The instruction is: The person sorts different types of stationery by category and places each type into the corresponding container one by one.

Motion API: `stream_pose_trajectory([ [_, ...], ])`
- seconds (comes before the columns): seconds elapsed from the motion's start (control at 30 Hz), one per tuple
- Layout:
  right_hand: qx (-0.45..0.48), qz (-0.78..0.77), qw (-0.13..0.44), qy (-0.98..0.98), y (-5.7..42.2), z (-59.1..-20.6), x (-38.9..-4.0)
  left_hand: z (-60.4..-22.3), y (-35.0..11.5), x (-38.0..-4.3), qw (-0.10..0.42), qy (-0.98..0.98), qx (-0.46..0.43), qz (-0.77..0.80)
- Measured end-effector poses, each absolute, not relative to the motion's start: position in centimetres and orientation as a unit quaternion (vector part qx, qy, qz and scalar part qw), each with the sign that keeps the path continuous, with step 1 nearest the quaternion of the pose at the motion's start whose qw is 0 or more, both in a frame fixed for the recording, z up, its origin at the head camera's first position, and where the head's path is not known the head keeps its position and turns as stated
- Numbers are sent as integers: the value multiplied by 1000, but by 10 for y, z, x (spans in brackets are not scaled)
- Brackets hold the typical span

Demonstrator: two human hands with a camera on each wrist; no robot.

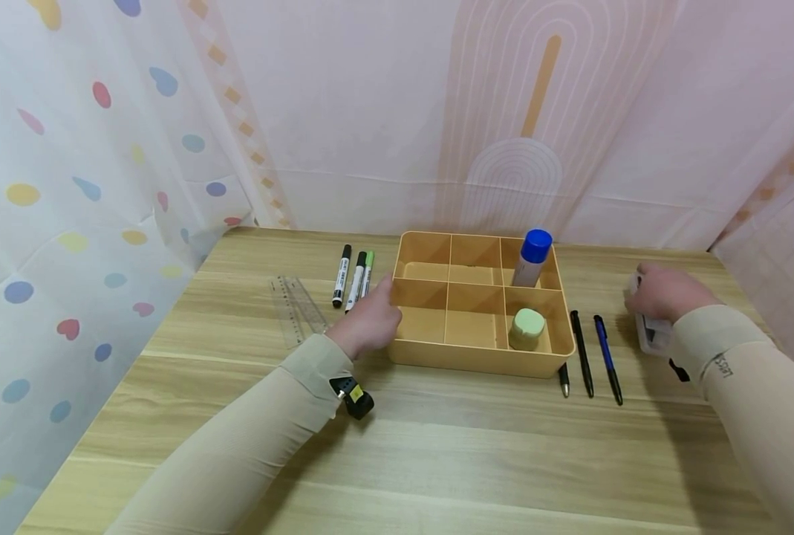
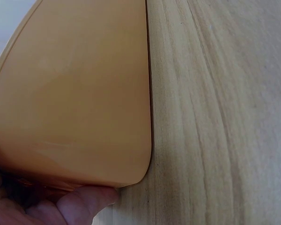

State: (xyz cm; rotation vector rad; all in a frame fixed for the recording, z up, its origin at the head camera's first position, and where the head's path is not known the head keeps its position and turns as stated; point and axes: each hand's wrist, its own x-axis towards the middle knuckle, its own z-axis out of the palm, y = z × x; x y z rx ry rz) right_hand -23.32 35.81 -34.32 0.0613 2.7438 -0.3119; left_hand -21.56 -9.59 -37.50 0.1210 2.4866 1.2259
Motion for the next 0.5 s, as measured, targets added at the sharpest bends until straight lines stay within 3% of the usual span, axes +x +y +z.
stream_pose_trajectory([
  [0.5, 21, -140, 164, 976, 352, -329, -235, -375, -96, -215, 182, 881, 44, 434],
])
